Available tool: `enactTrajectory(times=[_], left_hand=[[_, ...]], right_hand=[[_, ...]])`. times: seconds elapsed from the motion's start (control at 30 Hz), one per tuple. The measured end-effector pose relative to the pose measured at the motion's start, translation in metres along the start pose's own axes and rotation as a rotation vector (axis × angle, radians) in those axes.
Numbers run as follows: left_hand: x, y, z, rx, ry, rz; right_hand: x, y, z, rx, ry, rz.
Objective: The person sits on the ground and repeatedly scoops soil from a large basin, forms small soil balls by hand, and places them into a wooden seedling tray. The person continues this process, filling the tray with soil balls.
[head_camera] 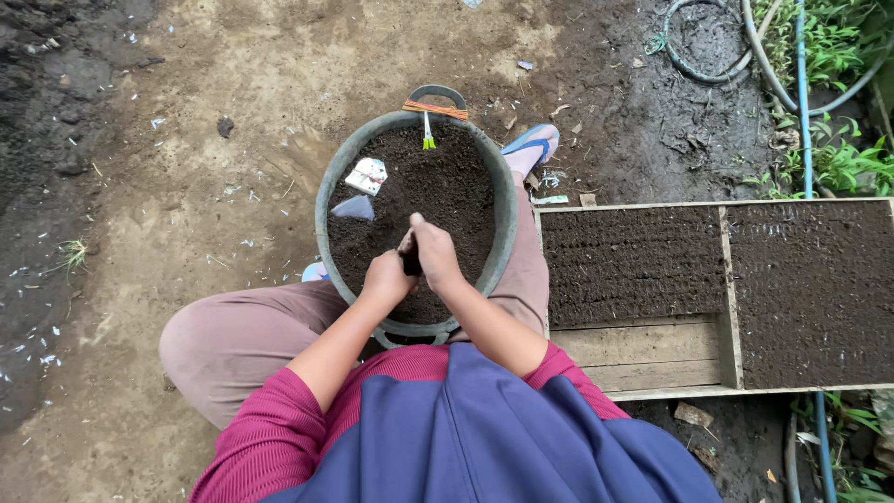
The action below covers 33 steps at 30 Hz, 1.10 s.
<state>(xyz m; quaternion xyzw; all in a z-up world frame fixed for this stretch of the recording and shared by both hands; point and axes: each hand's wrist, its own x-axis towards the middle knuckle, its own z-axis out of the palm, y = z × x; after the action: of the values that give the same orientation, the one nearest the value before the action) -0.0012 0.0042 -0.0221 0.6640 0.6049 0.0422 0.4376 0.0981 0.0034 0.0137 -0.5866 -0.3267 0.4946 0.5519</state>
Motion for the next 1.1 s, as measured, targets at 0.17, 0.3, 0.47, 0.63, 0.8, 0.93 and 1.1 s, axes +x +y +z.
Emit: enactTrajectory(times=[0.17,0.3,0.47,0.63,0.8,0.93,1.1], left_hand=[[0.010,-0.008,-0.007,0.031,-0.034,0.115],[-0.004,0.008,-0.033,0.176,0.024,0.171],[-0.009,0.018,-0.044,0.132,0.028,0.204],[-0.025,0.013,-0.047,-0.027,0.011,0.090],[-0.012,0.020,-0.025,-0.003,-0.008,0.072],[0.004,0.073,0.020,-0.391,-0.182,0.086],[-0.008,0.175,0.077,-0.378,-0.523,0.299]], right_hand=[[-0.020,-0.056,-0.007,-0.548,-0.249,-0.084],[-0.010,-0.063,-0.038,-1.029,-0.503,-0.437],[-0.009,-0.010,-0.031,-1.044,-0.529,-0.298],[-0.004,0.007,-0.030,-0.992,-0.432,-0.352],[-0.012,-0.056,-0.044,-1.155,-0.581,-0.330],[-0.021,-0.092,-0.117,-1.159,-0.441,-0.211],[-0.062,-0.144,-0.264,-1.024,-0.036,-0.048]])
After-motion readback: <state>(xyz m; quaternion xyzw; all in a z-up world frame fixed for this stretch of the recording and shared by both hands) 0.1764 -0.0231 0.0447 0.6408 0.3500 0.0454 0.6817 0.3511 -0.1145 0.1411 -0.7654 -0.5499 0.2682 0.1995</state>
